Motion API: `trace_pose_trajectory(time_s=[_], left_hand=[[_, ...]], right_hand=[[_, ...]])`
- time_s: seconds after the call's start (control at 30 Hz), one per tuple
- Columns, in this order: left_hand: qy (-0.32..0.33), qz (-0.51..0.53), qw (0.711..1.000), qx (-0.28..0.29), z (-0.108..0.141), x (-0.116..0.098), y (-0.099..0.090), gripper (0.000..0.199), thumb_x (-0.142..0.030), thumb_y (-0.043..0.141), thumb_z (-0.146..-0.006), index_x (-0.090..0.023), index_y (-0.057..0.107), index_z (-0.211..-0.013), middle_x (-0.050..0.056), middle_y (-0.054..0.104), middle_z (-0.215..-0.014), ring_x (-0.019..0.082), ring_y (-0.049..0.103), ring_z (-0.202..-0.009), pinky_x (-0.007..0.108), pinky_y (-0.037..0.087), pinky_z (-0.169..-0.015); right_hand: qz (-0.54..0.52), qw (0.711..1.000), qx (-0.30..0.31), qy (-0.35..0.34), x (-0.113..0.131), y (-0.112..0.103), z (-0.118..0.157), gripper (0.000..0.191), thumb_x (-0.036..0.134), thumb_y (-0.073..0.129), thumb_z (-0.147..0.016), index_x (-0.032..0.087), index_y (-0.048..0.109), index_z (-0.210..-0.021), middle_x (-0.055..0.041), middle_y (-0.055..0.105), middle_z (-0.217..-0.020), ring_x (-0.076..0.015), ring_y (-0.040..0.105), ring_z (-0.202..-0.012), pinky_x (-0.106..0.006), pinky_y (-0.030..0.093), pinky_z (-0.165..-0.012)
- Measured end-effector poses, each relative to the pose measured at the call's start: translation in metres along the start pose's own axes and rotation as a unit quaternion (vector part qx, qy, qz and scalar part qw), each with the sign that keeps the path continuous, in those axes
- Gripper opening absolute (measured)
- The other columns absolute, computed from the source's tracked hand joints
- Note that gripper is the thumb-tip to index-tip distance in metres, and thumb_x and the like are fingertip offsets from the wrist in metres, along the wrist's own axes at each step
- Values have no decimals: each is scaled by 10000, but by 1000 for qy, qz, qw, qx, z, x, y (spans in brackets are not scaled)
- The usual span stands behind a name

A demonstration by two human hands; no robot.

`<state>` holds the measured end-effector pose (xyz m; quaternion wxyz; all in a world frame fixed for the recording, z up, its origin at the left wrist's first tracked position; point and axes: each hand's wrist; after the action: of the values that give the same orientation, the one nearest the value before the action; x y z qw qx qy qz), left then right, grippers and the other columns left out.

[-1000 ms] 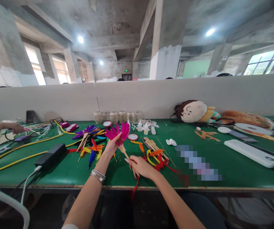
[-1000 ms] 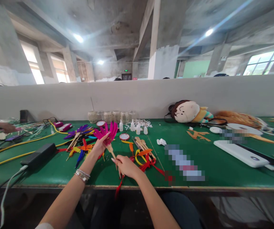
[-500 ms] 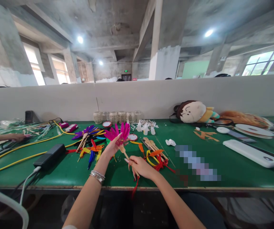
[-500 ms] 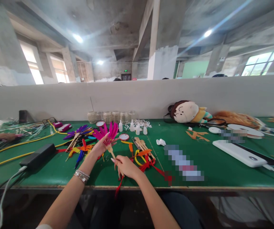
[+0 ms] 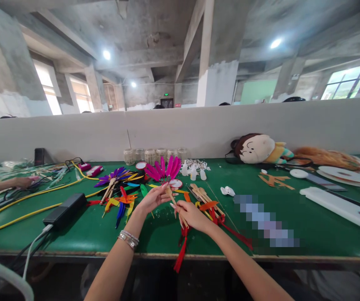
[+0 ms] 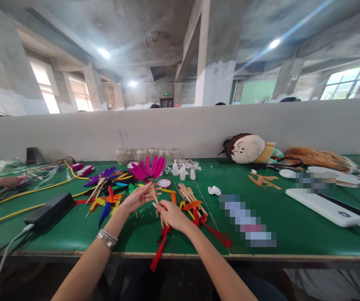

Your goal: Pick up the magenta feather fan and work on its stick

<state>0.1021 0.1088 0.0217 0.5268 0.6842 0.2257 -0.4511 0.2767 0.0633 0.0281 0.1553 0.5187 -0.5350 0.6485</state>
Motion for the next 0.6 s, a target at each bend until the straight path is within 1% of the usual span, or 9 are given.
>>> trace_pose_trajectory(time_s=[0.13,0.23,0.3,0.37,0.43,0.47,0.53,0.6], left_hand=[[14,-5,999,-37,-2,1,2,297,-274,585,-774,-87,617,-1004,160,670,-939,202,669,-764,244,539,-610],[17,-16,998,-65,-4,2,1,297,-300,575,-779,-80,629,-970,162,676,-919,209,673,-734,241,537,-581],[20,-20,997,-70,-5,2,-1,279,-290,580,-775,-78,636,-948,154,682,-893,208,675,-711,247,536,-580],[25,-14,998,-64,-5,2,-4,259,-277,584,-771,-87,637,-939,146,686,-878,206,674,-698,252,533,-574],[33,-4,998,-57,-4,2,-6,239,-266,581,-769,-101,637,-933,133,688,-866,202,673,-688,257,531,-568],[36,1,998,-55,-3,1,-7,229,-261,579,-768,-108,637,-928,125,689,-856,202,671,-682,262,530,-566],[34,2,998,-51,-1,-1,-6,217,-252,579,-763,-111,636,-918,113,689,-831,204,668,-671,271,528,-569],[25,-3,999,-45,2,-3,-3,217,-251,578,-761,-104,630,-913,108,682,-813,203,663,-660,279,526,-576]], right_hand=[[42,999,-12,-27,-8,3,-9,362,499,350,-834,200,419,-643,38,462,-555,-106,479,-523,-235,365,-526],[64,997,-10,-29,-13,8,-11,357,485,336,-844,200,410,-641,36,460,-545,-107,470,-520,-240,358,-535],[78,996,1,-34,-12,8,-11,364,491,340,-841,196,432,-650,26,485,-570,-114,481,-545,-247,364,-556],[84,995,14,-45,-8,3,-11,377,510,347,-832,191,476,-678,8,527,-634,-125,502,-599,-253,376,-584],[79,996,4,-48,-3,-13,-11,387,524,342,-827,191,522,-747,-13,568,-724,-142,527,-676,-260,392,-625],[77,996,-18,-40,-2,-26,-11,387,525,338,-826,194,536,-802,-23,583,-769,-151,538,-716,-267,400,-650],[80,991,-102,-12,-5,-59,-8,375,512,331,-827,199,533,-873,-42,602,-844,-168,553,-789,-283,407,-699],[111,981,-156,37,-17,-101,2,345,491,367,-809,204,524,-918,-63,615,-898,-183,562,-811,-296,406,-719]])
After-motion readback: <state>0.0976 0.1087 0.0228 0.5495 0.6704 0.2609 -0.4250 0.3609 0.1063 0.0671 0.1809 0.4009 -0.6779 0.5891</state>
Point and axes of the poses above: each hand's wrist, its own z-axis away from the middle knuckle, its own y-axis out of the palm, x = y × z
